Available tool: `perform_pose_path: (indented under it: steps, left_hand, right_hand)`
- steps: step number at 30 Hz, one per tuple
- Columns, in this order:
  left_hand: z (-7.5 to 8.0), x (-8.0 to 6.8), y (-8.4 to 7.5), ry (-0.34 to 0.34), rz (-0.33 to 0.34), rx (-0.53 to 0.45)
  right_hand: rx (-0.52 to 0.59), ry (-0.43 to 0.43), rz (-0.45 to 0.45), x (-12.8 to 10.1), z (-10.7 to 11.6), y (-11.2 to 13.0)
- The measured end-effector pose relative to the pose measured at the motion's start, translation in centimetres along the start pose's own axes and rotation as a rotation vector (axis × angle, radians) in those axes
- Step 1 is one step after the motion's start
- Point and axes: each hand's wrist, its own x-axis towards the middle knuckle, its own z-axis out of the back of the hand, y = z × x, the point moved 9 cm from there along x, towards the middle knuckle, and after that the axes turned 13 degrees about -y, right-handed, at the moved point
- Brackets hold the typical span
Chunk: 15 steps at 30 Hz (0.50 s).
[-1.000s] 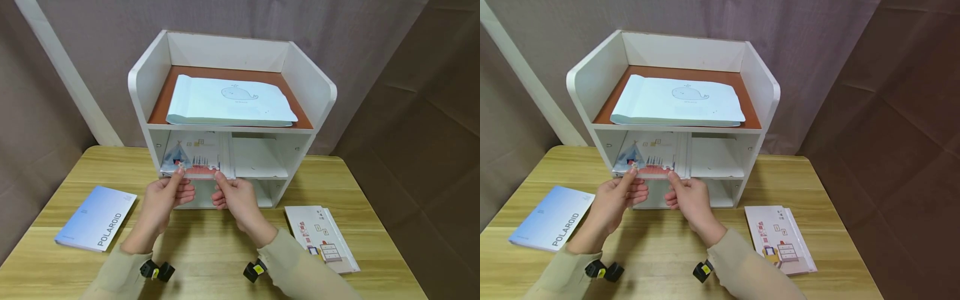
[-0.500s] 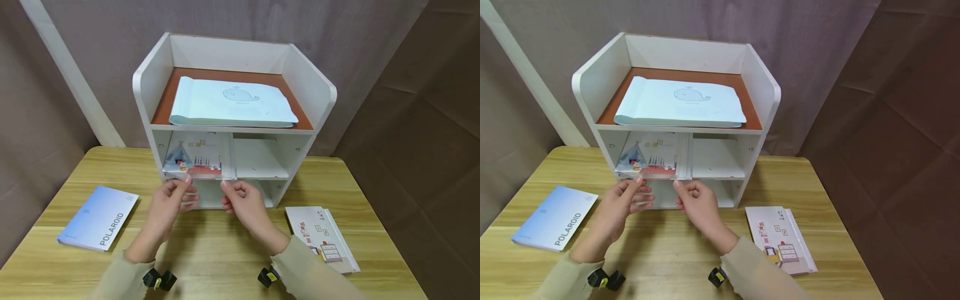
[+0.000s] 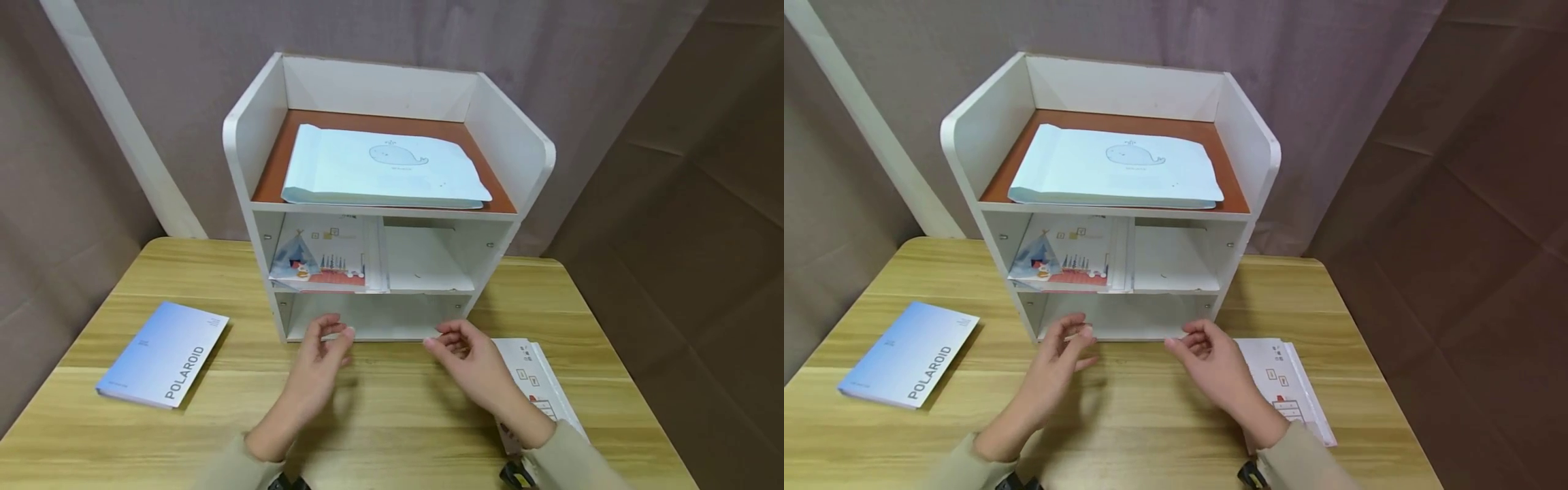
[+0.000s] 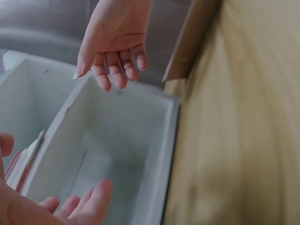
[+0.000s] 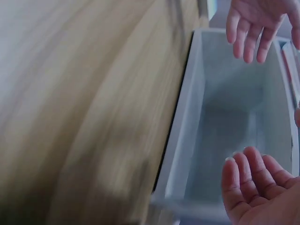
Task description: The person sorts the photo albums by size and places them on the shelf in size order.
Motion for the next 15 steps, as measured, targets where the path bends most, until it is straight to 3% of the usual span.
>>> perform_pose_path:
  steps: [8,15]
  left_hand:
    - [-3.9,-2.0,2.5,0.079,0.018,0.149]
    - [-8.6,-4.3,4.1,0.178,0.053,0.088]
  right_hand:
    - [-0.173,-0.014,-0.006,-1.3,3.3,-3.5]
    - [-0.262,-0.076,-0.010,-1.7,6.1,-5.7]
